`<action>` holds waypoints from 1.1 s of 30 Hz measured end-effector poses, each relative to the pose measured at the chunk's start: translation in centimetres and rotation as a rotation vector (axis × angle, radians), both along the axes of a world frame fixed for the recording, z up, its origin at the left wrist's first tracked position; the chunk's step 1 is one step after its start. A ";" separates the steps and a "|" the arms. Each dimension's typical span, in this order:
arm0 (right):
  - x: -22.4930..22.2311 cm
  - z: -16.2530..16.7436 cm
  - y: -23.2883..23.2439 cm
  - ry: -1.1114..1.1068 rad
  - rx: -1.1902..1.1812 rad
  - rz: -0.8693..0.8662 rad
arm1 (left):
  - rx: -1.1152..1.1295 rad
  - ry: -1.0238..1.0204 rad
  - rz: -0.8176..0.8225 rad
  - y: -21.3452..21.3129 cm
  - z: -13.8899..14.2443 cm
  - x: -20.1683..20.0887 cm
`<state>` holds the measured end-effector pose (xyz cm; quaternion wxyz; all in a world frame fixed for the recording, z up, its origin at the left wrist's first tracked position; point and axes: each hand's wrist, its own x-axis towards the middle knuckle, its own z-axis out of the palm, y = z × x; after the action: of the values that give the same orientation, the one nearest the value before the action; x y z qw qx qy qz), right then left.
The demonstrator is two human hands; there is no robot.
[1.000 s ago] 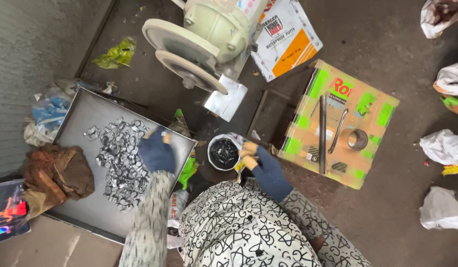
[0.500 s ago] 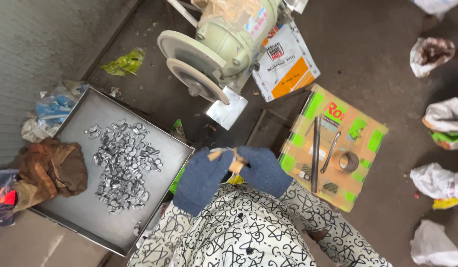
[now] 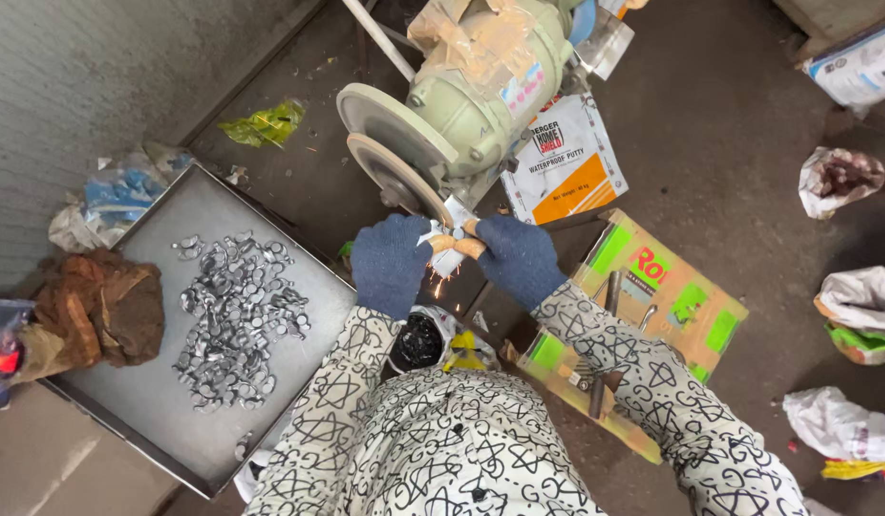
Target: The person picks small metal pieces one at a time from a tray, holds each against a running bench grinder to grind it with sparks flying, dips pieces in a small bucket, and places the ground pieces back on the tray. The person wears gloves and repeats this grinding cycle throughout the episode.
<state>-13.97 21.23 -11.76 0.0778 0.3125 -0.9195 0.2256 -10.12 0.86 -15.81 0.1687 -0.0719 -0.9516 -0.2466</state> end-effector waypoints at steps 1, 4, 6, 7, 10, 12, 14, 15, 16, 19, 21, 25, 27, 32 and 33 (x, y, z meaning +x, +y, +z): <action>-0.2 -0.1 0.1 -0.030 -0.034 0.015 | -0.012 -0.011 0.002 0.1 -0.1 0.1; -1.7 -0.1 0.4 -0.023 0.039 0.226 | -0.026 -0.034 0.010 0.7 -0.4 0.7; -2.7 0.1 0.6 -0.089 0.113 0.267 | -0.025 -0.042 0.017 1.1 -0.6 1.2; -3.1 0.2 0.7 -0.133 0.151 0.296 | -0.027 -0.048 0.013 1.4 -0.8 1.6; -4.0 0.6 0.7 -0.234 0.242 0.276 | -0.033 -0.051 -0.007 1.6 -1.5 2.0; -4.3 0.8 0.7 -0.227 0.111 0.307 | -0.013 -0.060 -0.026 1.6 -1.9 1.8; -3.5 0.7 0.6 -0.191 0.044 0.268 | -0.004 -0.109 -0.039 1.5 -1.9 1.3; -2.8 0.5 0.6 -0.163 0.047 0.215 | 0.002 -0.131 -0.048 1.4 -1.8 1.2; -2.1 0.1 0.5 -0.134 0.047 0.161 | -0.005 -0.158 -0.051 1.5 -1.5 1.1; 3.9 -2.4 0.0 -0.288 -0.741 -0.275 | -0.039 -0.280 -0.058 1.7 0.0 2.6; 7.7 -4.0 0.2 -1.082 -1.625 -0.112 | 0.050 -0.198 -0.332 1.7 0.9 5.1; 12.6 -5.2 -0.2 -1.589 -1.852 -0.361 | 0.650 -0.018 -0.221 -1.4 -0.1 10.6; 14.2 -3.5 -0.5 -1.548 -1.858 -0.454 | 0.566 -0.237 0.155 -4.4 -2.3 10.6; 15.9 2.8 -1.8 -1.471 -1.873 -0.073 | -0.423 -0.251 0.111 -11.0 -7.0 8.9; 16.2 3.8 -2.0 -1.465 -1.858 -0.071 | -0.488 -0.360 0.095 -11.3 -7.5 8.7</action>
<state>2.22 19.19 -7.96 -0.2641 -0.0933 -0.2366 0.9304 -1.42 -10.41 -23.34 -0.0137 -0.0208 -0.9996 -0.0115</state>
